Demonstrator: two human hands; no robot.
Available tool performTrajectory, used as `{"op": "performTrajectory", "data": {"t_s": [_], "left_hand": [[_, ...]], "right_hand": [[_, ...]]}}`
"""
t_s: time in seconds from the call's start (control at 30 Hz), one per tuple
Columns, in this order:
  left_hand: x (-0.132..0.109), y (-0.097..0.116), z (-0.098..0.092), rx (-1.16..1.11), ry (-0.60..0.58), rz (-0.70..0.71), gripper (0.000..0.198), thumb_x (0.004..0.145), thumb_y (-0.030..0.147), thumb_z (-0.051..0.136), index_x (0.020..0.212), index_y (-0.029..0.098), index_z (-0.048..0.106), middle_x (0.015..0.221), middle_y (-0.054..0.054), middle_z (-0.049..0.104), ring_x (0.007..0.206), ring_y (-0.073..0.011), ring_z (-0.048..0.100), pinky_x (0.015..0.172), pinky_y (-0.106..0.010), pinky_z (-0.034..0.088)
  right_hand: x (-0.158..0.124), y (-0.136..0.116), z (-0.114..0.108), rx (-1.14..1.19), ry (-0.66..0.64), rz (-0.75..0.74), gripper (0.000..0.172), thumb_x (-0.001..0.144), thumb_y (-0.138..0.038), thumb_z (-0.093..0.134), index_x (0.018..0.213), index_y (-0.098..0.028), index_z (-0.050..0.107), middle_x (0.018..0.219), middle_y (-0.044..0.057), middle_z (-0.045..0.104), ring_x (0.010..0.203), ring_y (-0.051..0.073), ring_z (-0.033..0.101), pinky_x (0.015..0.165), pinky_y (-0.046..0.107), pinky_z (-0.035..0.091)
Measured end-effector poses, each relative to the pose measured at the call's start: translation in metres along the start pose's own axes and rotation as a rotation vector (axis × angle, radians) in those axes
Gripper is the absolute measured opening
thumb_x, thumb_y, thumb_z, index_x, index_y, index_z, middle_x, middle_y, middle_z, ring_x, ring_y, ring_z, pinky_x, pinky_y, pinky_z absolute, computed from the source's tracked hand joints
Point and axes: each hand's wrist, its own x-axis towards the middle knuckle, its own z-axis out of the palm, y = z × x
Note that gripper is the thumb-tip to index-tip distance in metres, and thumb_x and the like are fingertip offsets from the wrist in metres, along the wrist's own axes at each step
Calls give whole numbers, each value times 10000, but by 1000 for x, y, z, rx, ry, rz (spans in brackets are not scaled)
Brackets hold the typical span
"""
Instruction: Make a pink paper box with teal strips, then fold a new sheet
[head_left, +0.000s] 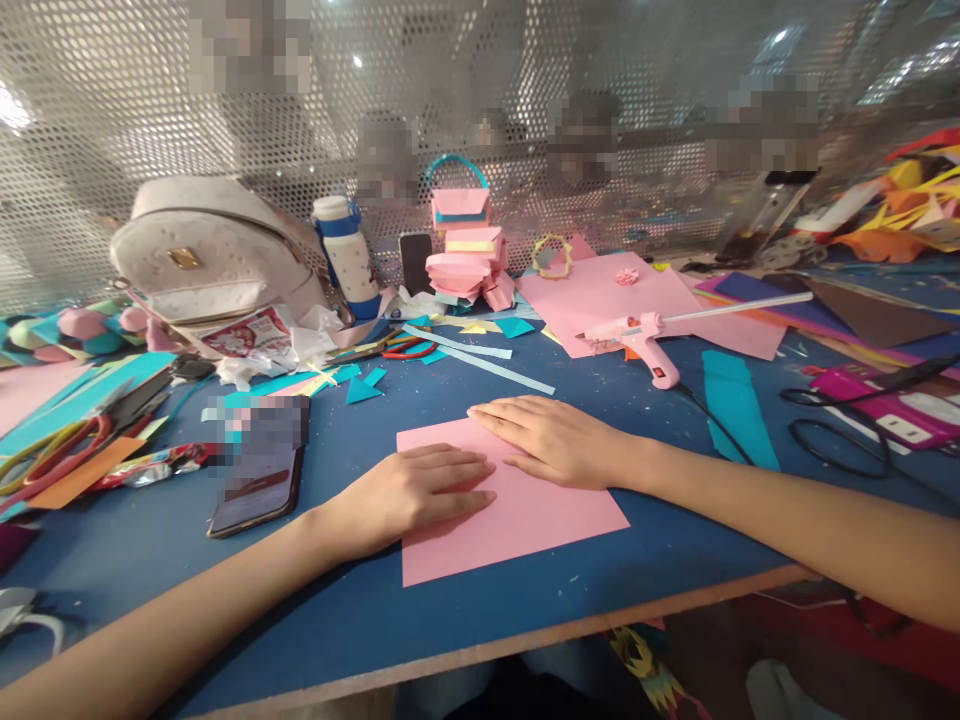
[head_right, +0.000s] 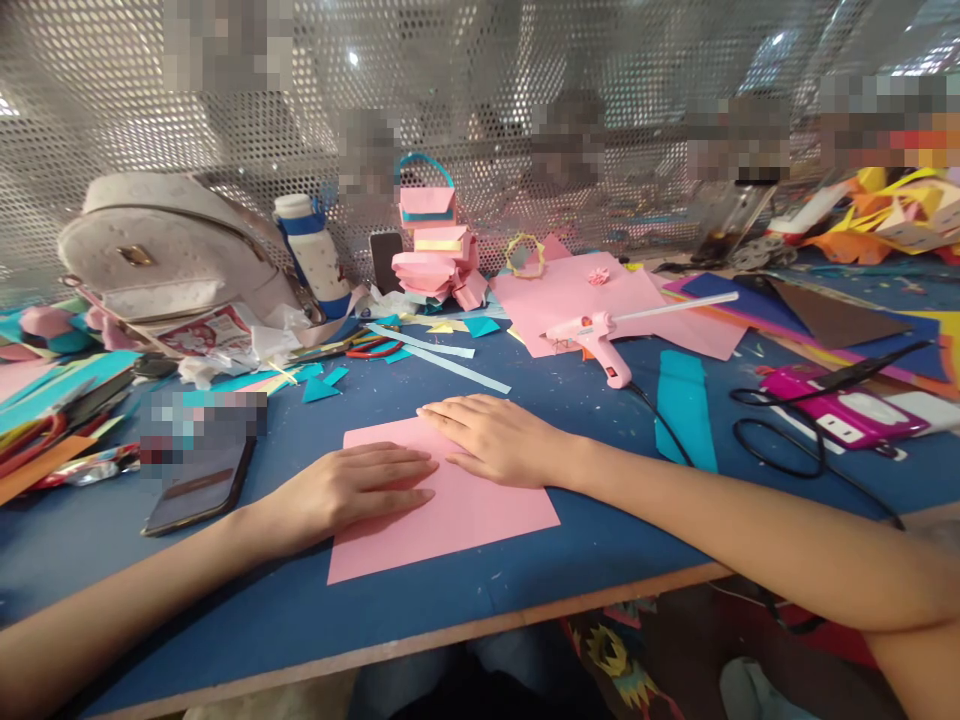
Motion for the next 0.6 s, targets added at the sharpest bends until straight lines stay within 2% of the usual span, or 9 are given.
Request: {"op": "performTrajectory", "data": {"t_s": [0.2,0.6], "left_hand": [[0,0,0,-98,-38,36,387,1037,176,346,1384,181,517,1434,-149,522,1358,-256,462,1112,-464,416],[0,1,-5,-120,-42,49,386,1028,138,344,1316,170,599,1421,-144,536,1335,-247,491,1104,-441,428]], "right_hand": [[0,0,0,-2,-8,-6,541,1002,-328,444,1487,-106,351,1491,138,442,1343,267,440,1103,455,386],[1,2,4,2,-2,-18,554,1005,-335,430,1504,-121,320,1499,129,433,1345,264,436,1103,450,381]]}}
